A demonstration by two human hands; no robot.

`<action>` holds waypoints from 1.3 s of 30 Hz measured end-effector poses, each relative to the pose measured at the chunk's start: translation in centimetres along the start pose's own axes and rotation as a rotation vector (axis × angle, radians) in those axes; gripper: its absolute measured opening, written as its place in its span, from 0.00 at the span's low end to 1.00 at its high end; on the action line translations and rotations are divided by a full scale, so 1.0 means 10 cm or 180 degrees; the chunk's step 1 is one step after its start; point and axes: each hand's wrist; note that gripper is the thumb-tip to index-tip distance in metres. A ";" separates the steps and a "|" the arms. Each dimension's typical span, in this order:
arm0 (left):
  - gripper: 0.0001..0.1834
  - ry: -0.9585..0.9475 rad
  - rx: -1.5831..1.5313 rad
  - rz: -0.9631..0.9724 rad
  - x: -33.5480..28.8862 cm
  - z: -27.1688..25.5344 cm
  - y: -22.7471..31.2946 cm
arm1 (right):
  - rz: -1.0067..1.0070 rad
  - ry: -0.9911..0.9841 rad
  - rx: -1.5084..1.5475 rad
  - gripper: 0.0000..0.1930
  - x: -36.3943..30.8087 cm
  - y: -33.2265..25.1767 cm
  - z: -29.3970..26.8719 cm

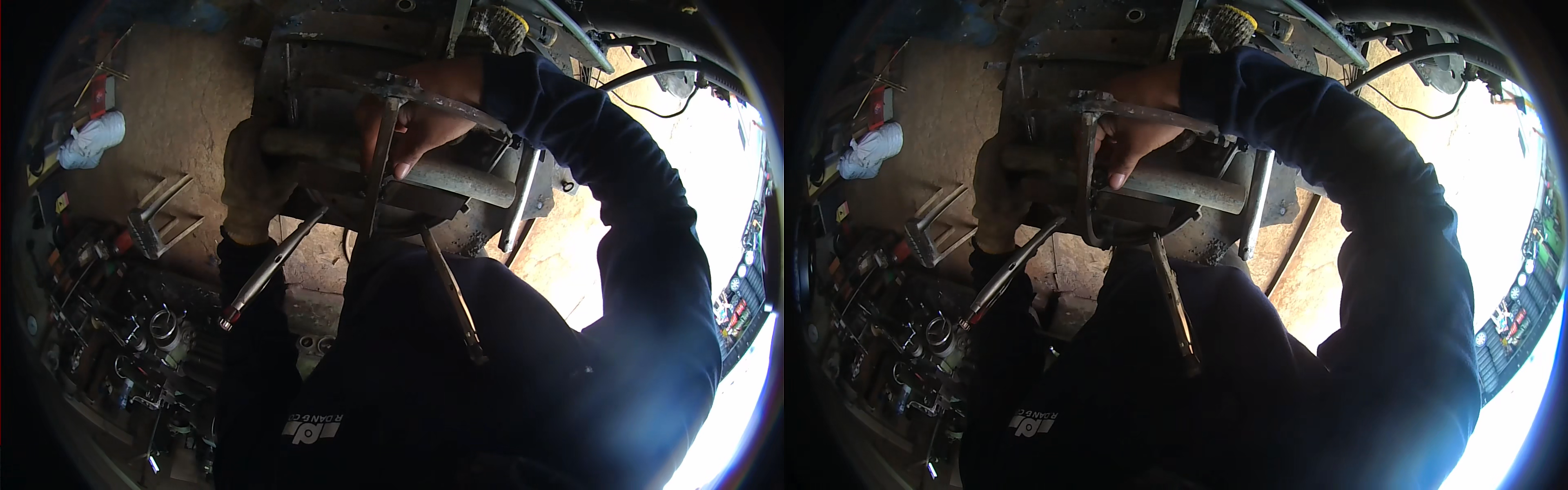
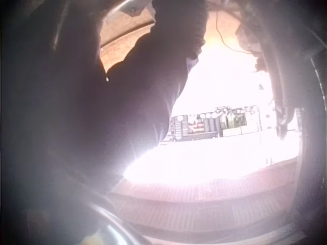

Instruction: The person retrieves a fastener from a basin, aligns a metal bar onto a metal structure clamped on a workbench, and secures it by tightening a bolt with a wrench.

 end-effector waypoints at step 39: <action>0.43 -0.0223 -0.0241 -0.0063 -0.01 0.00 -0.11 | -0.0813 0.0045 -0.0420 0.29 0.11 0.18 -0.02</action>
Point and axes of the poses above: each hand's wrist, its own x-axis towards the middle knuckle, its own z-axis out of the palm, y = z × x, and after that the axes turned 2 degrees about -z, right-handed
